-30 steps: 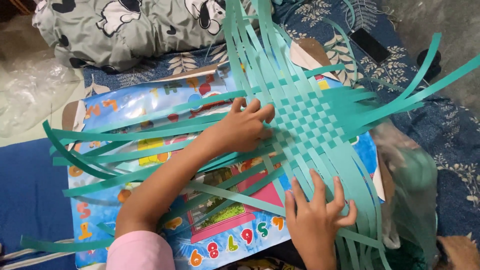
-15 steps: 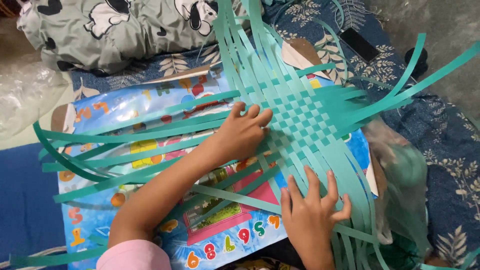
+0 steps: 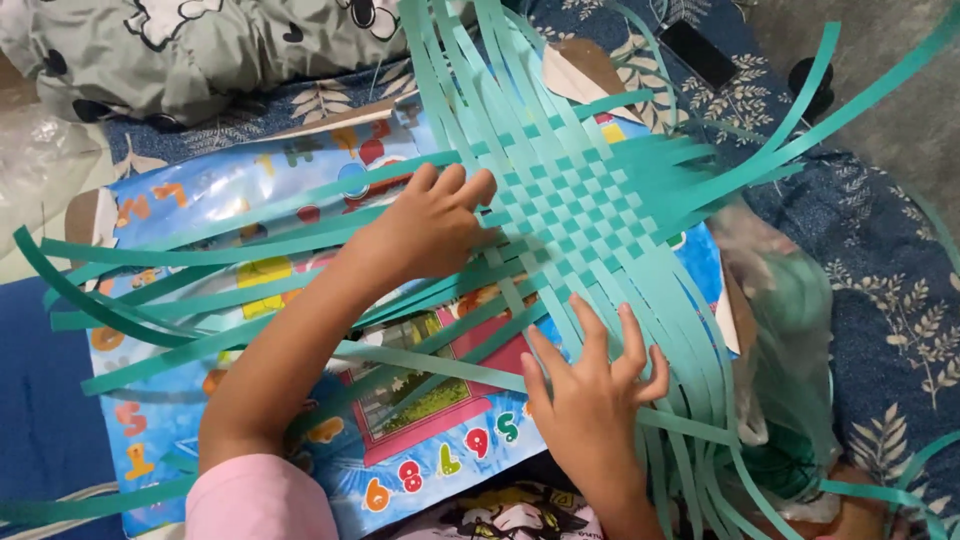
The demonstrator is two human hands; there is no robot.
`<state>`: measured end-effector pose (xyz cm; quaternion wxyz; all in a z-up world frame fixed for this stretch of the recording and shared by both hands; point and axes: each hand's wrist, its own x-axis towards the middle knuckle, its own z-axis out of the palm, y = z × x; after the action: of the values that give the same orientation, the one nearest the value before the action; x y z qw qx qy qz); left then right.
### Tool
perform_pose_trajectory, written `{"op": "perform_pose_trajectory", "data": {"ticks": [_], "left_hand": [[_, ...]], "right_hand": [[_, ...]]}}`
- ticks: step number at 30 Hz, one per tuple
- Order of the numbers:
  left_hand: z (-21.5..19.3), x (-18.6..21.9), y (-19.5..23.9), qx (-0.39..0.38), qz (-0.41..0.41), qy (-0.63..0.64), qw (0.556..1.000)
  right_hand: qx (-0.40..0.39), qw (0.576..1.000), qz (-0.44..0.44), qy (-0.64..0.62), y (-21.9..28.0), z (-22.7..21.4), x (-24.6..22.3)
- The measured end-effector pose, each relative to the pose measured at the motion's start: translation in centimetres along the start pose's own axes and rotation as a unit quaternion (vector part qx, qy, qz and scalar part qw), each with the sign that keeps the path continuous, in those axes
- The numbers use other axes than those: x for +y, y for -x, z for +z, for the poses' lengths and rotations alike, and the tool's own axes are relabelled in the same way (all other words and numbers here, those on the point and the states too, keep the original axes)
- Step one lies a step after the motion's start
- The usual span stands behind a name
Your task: Weaving long green plastic strips together to form a mat or base.
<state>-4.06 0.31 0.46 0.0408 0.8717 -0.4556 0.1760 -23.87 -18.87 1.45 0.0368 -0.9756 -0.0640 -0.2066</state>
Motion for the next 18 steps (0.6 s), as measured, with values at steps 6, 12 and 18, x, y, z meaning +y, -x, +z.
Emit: {"op": "perform_pose_trajectory", "data": {"ticks": [6,12,18], "left_hand": [[-1.5,-0.4,0.4,-0.104,-0.021,0.002,0.994],[-1.6,-1.5,0.3,-0.148,-0.078,-0.001,0.986],[-1.4,-2.5,-0.2,-0.226,-0.084,0.051,0.969]], "right_hand": [[-0.01,1.0,0.014,-0.018,1.8,0.4,1.0],[-0.007,1.0,-0.016,-0.021,2.1,0.8,1.1],[-0.034,0.999,-0.022,-0.019,2.3,1.0,1.5]]}}
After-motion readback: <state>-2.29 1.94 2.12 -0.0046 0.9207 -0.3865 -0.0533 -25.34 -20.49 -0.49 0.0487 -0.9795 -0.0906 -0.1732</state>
